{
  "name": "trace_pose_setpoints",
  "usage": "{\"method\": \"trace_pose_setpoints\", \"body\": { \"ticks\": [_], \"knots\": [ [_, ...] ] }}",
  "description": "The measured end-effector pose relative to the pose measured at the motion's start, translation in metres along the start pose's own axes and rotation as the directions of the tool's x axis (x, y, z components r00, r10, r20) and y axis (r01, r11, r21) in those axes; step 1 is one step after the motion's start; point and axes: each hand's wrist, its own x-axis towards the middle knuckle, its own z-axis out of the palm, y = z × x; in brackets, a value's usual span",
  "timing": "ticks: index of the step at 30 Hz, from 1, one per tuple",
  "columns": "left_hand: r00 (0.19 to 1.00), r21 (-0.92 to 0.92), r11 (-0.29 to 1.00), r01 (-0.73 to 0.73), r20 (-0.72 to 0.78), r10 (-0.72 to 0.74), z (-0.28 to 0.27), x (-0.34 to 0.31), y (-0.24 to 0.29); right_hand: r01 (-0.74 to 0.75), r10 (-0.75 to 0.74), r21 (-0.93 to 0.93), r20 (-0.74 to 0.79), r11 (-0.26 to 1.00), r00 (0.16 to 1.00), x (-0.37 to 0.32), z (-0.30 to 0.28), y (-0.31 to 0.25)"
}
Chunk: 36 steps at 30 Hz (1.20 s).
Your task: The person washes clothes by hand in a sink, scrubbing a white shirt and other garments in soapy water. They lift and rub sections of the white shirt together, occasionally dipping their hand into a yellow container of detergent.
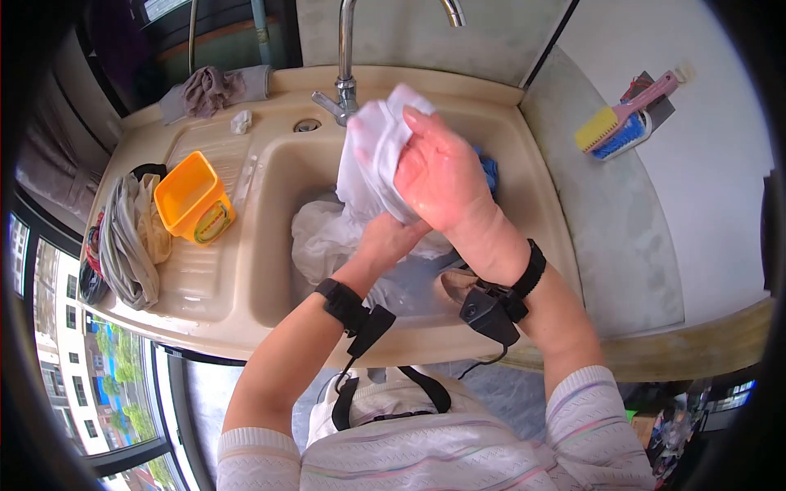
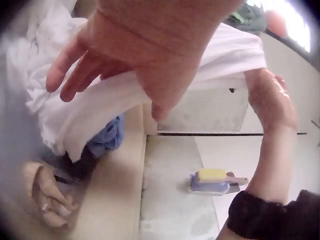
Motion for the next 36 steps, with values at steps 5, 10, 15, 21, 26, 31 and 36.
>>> {"method": "trace_pose_setpoints", "body": {
  "ticks": [5,10,15,21,26,31,36],
  "knots": [
    [0.962,-0.162,0.983,-0.089,-0.271,0.043,0.017,0.036,-0.012,0.141,-0.128,-0.069,0.167,0.988,0.978,0.005,0.025,-0.014],
    [0.806,0.127,0.987,-0.102,-0.570,0.157,-0.001,0.046,-0.029,0.238,-0.204,-0.137,0.225,0.962,0.953,0.001,0.026,-0.045],
    [0.813,0.259,0.961,-0.095,-0.538,0.225,-0.026,0.037,-0.026,0.508,-0.407,-0.417,0.312,0.753,0.859,0.006,0.019,-0.078],
    [0.914,-0.433,0.808,-0.400,-0.256,0.315,-0.117,-0.046,0.036,0.522,-0.462,-0.681,0.292,0.514,0.837,-0.008,0.000,-0.140],
    [0.750,-0.324,0.678,-0.660,-0.338,0.568,-0.132,-0.105,0.087,0.554,-0.523,-0.733,0.316,0.395,0.791,-0.032,0.020,-0.145],
    [0.904,-0.248,0.873,-0.420,-0.037,0.425,-0.101,-0.066,0.018,-0.129,-0.427,-0.989,-0.150,0.078,0.892,-0.027,-0.049,-0.096],
    [0.979,0.109,0.980,-0.165,0.138,0.150,-0.065,-0.044,-0.044,-0.331,-0.047,-0.645,-0.416,-0.688,0.908,-0.031,-0.159,-0.027]
  ]
}}
